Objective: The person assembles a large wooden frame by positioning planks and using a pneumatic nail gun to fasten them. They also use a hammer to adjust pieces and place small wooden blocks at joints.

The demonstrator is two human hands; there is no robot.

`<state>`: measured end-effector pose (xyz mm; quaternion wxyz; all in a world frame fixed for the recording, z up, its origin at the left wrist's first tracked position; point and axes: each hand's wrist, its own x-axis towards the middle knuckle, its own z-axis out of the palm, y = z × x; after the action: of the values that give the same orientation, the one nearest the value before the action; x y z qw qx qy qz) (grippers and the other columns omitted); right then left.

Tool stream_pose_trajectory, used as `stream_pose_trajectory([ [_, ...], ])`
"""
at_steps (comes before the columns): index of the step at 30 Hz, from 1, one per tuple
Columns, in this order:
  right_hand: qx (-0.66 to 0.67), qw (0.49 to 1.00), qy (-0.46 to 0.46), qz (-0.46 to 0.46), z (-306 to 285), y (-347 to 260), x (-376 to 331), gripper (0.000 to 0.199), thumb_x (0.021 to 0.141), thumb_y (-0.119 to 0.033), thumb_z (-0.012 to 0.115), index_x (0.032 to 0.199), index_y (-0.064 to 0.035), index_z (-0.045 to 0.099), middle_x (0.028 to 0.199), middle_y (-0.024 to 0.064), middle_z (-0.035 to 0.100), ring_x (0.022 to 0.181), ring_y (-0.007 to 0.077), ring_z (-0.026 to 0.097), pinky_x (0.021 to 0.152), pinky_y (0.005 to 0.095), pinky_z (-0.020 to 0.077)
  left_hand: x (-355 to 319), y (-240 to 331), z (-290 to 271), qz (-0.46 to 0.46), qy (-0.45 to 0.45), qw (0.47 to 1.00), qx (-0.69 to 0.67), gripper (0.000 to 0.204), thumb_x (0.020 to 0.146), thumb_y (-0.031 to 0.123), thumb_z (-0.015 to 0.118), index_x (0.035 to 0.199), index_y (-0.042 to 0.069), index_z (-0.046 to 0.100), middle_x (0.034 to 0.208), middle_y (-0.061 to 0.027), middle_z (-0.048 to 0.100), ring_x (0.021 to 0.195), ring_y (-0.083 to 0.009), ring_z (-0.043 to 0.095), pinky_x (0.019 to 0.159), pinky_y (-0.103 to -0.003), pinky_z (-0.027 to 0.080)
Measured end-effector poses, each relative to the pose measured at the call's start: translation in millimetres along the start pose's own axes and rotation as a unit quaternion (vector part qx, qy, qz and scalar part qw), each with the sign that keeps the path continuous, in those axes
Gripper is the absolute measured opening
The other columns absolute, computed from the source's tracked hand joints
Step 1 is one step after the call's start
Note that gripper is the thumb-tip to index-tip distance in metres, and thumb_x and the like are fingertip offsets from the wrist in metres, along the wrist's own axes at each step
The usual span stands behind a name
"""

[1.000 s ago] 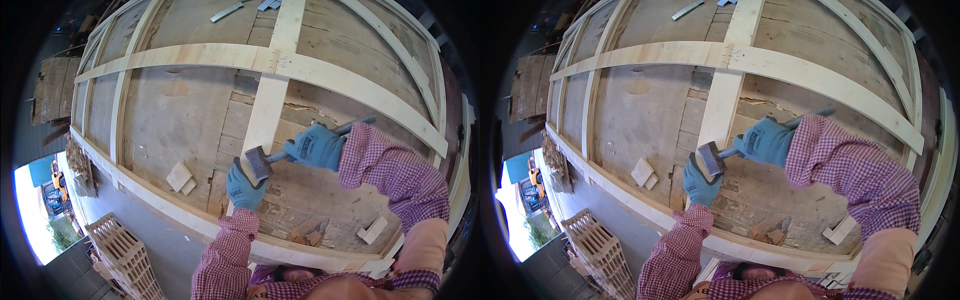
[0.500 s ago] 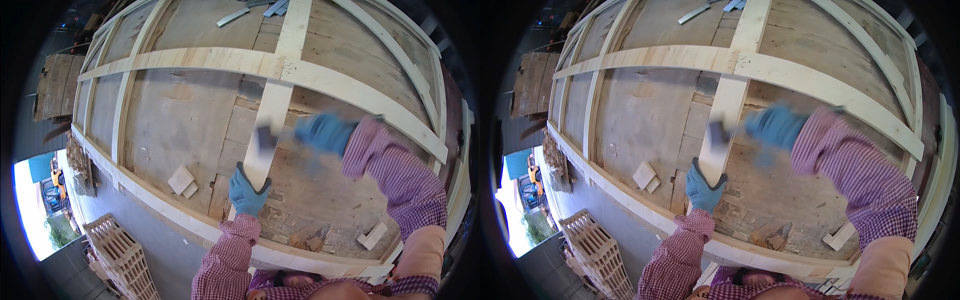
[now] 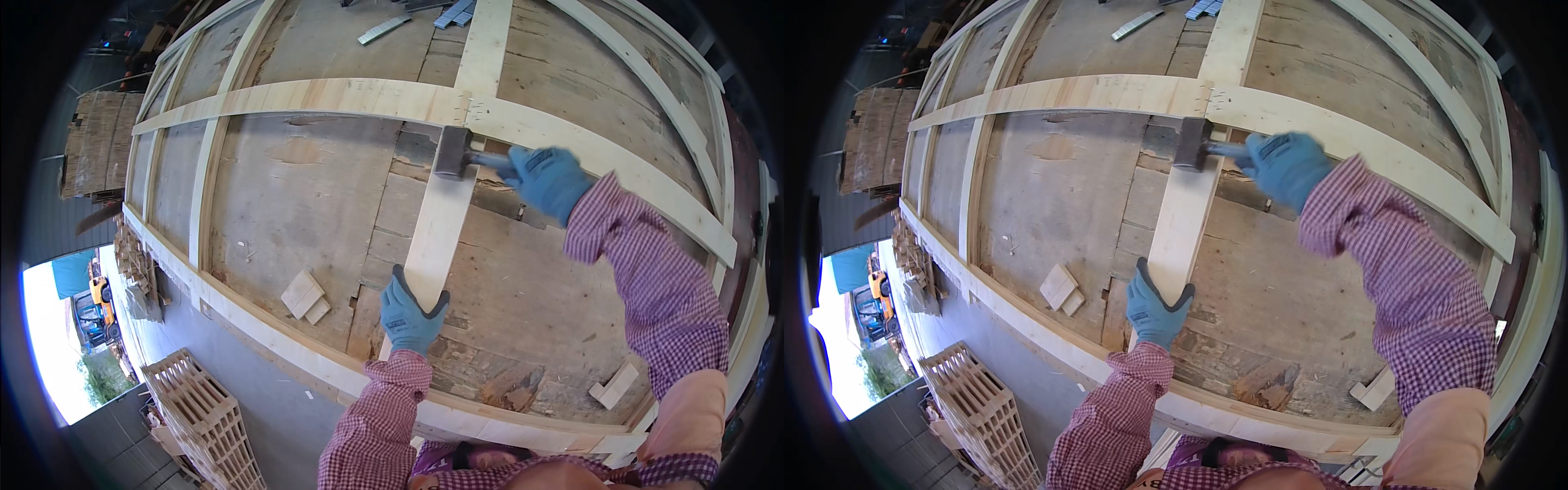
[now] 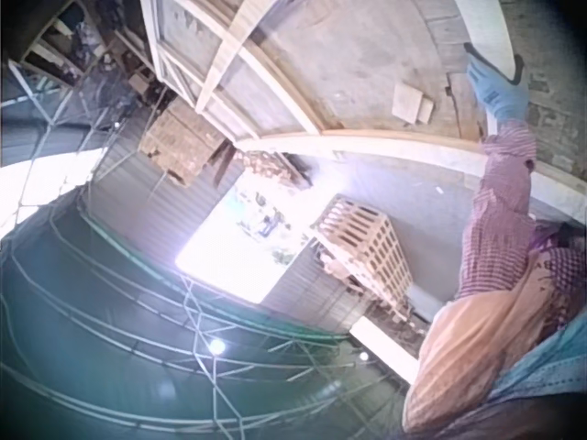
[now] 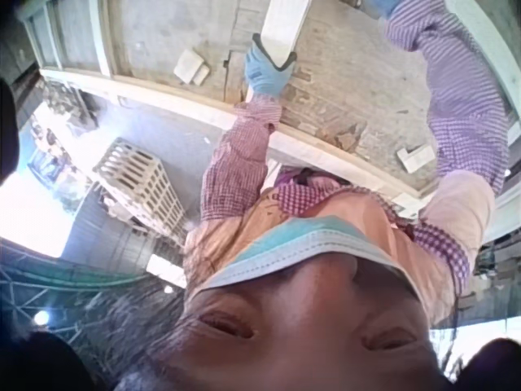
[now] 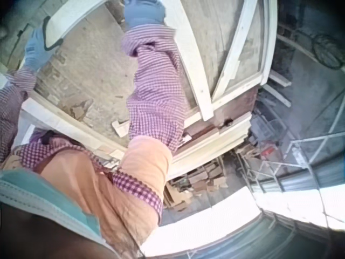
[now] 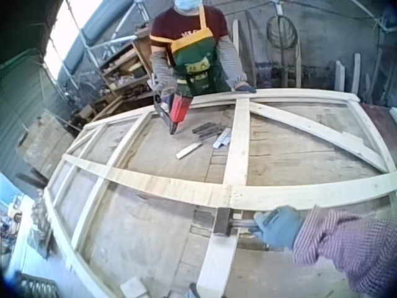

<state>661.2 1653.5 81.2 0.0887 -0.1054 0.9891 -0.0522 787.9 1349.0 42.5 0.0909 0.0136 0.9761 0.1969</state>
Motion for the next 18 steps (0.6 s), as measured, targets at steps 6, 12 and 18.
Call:
stream_pose_trajectory([
  [6,-0.062,0.958,-0.23,-0.159,-29,-54,-34,0.031,0.092,-0.041,0.05,0.095,-0.0107,0.055,0.072,0.01,0.066,0.064,0.0248,0.066,0.055,0.0405,0.0505,3,0,0,0.0,-0.017,1.0,0.004,0.098,0.068,0.039,0.078,0.14,-0.002,0.024,0.118,-0.0222,0.047,0.11,-0.039,0.045,0.094,-0.047,0.039],
  [12,0.021,0.993,-0.1,0.056,-6,-21,3,0.028,0.094,-0.035,0.046,0.097,-0.0082,0.054,0.074,0.0098,0.066,0.065,0.0258,0.065,0.055,0.0413,0.0503,1,-1,0,-0.006,-0.009,1.0,0.007,0.098,0.069,0.04,0.077,0.14,-0.002,0.024,0.119,-0.0222,0.047,0.11,-0.0391,0.045,0.094,-0.047,0.039],
  [18,-0.05,0.983,-0.156,-0.088,-26,-11,-16,0.035,0.092,-0.041,0.047,0.097,-0.0065,0.055,0.072,0.0095,0.065,0.065,0.0257,0.065,0.054,0.0402,0.0497,-1,0,-1,-0.011,-0.006,1.0,-0.002,0.097,0.069,0.041,0.075,0.14,-0.003,0.026,0.122,-0.0229,0.047,0.112,-0.0389,0.045,0.095,-0.047,0.039],
])
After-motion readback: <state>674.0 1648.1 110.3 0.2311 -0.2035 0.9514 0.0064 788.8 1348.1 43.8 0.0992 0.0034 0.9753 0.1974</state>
